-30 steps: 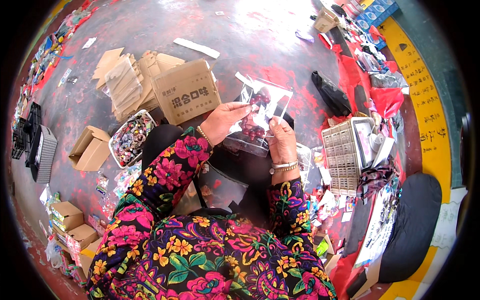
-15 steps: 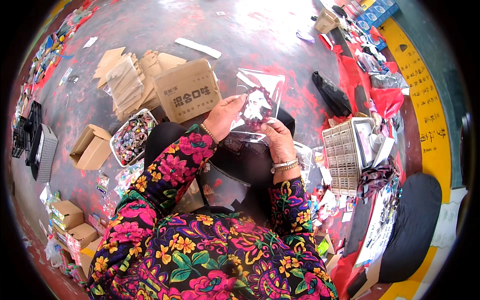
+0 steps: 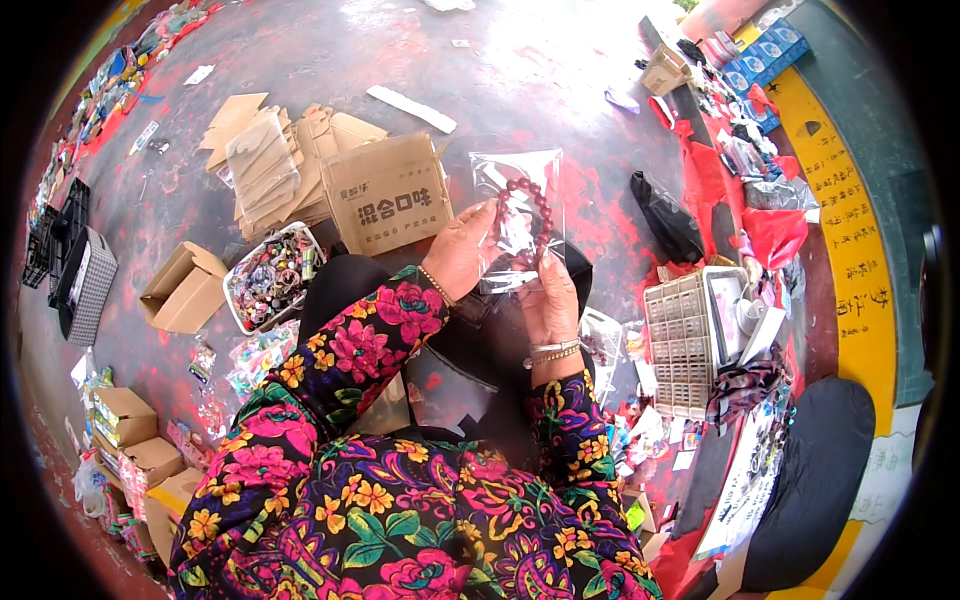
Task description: The person sits on the floor and packs red beaded bracelets into small clear plastic bags. They open the bags, place the bracelets inside, and seal them before placing the packaged items into a black container.
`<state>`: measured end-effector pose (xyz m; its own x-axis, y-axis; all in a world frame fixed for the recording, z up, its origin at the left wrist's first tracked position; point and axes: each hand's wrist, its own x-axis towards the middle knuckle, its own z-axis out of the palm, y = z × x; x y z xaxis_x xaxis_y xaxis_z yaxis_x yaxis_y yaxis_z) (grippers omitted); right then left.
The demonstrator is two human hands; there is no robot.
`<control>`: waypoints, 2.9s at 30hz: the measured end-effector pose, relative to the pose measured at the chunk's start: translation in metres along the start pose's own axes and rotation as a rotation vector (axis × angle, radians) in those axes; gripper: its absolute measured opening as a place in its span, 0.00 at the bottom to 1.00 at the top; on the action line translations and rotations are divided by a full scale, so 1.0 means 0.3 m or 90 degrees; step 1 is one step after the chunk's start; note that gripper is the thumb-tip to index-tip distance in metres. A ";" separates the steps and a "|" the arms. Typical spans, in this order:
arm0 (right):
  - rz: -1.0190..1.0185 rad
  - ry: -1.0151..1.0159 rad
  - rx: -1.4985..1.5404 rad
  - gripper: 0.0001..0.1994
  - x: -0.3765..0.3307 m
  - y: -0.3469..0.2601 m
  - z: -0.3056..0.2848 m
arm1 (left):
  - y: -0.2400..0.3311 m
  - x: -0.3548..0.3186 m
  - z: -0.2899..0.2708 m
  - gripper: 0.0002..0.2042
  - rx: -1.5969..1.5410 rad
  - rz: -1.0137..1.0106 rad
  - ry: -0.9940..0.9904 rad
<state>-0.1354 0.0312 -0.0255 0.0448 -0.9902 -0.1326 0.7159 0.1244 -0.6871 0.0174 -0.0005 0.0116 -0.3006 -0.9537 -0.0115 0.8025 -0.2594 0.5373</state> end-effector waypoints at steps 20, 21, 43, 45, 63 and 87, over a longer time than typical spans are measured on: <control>-0.071 0.061 -0.194 0.04 -0.014 -0.001 -0.009 | -0.022 0.021 -0.033 0.08 0.066 -0.015 -0.018; -0.070 0.064 -0.203 0.05 -0.016 0.000 -0.008 | -0.018 0.019 -0.030 0.09 0.070 -0.017 -0.012; -0.109 0.077 -0.127 0.07 -0.028 -0.006 0.003 | -0.031 0.014 -0.062 0.19 0.180 -0.100 -0.130; -0.110 0.081 -0.134 0.06 -0.029 -0.009 0.011 | -0.046 0.020 -0.073 0.18 0.245 -0.073 -0.140; -0.216 0.048 -0.268 0.05 -0.048 0.008 0.017 | -0.050 0.006 -0.054 0.14 0.255 -0.072 -0.092; -0.188 0.041 -0.235 0.05 -0.059 -0.013 0.015 | -0.043 0.012 -0.068 0.10 0.164 -0.061 -0.121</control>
<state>-0.1360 0.0481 -0.0172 -0.1752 -0.9821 0.0699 0.3955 -0.1352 -0.9085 0.0164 -0.0038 -0.0126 -0.4794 -0.8746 0.0723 0.6165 -0.2770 0.7370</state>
